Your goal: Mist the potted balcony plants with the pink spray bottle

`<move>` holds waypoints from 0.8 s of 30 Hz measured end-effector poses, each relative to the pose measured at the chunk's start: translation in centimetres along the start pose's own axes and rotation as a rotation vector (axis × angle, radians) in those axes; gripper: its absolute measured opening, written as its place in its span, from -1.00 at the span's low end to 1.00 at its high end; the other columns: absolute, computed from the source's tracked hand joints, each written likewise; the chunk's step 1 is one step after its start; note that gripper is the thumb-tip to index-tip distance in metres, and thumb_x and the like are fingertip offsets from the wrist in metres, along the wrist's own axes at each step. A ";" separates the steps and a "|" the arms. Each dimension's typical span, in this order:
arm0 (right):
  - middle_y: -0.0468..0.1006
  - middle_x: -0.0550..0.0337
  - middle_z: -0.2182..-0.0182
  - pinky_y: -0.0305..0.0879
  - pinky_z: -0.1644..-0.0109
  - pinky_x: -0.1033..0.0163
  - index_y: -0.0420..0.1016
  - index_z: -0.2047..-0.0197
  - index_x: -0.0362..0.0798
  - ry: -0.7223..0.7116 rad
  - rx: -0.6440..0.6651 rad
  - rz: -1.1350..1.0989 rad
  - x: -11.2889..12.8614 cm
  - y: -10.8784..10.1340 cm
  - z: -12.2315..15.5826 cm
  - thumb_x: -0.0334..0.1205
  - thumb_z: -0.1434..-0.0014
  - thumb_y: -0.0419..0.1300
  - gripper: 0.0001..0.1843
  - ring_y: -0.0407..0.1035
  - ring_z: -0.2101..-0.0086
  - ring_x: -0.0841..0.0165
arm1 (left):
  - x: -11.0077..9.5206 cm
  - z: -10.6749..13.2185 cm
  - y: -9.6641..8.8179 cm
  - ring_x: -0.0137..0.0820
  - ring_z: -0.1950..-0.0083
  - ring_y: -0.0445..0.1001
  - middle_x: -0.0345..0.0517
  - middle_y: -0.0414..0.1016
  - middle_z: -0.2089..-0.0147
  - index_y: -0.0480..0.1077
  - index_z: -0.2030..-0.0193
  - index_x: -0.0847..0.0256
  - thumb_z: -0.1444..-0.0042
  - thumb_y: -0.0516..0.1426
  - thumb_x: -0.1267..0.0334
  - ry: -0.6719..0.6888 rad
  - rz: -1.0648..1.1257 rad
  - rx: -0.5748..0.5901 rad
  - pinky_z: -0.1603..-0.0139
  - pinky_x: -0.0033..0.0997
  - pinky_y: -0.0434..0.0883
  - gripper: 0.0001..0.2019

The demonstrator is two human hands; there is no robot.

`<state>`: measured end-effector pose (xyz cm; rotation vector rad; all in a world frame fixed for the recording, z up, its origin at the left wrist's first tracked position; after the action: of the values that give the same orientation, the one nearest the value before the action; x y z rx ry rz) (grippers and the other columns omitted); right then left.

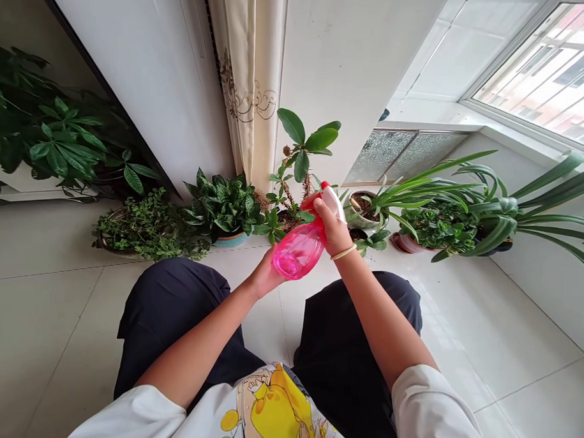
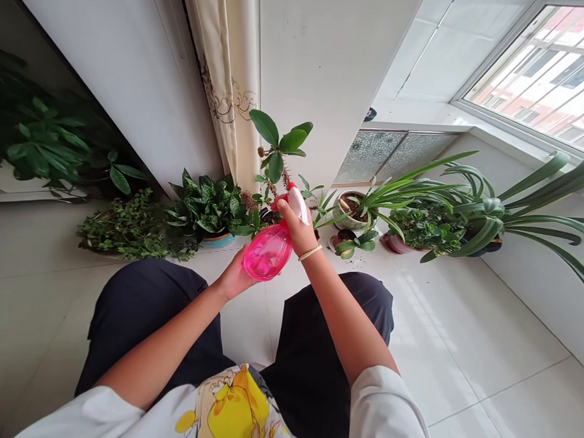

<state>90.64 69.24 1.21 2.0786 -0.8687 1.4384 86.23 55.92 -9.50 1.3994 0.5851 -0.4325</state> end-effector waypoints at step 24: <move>0.45 0.27 0.45 0.38 0.27 0.20 0.45 0.08 0.08 -0.137 -0.101 0.120 1.4 0.2 -2.7 0.13 -0.27 0.15 -0.67 0.34 0.43 0.38 | -2.7 -2.8 1.3 0.00 -0.28 0.42 0.20 0.41 -0.31 0.30 -0.35 0.24 -0.18 0.19 -0.14 0.129 0.066 0.149 -0.23 -0.05 0.38 -0.29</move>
<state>89.12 70.65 3.45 2.0996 -1.1147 1.2936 84.54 58.76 -7.04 1.5934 0.6195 -0.3396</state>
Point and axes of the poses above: each hand's wrist, its own z-axis away from the middle knuckle, its own y-axis out of the palm, x = y × z, the point moved 6 cm from there along -z, towards the middle knuckle
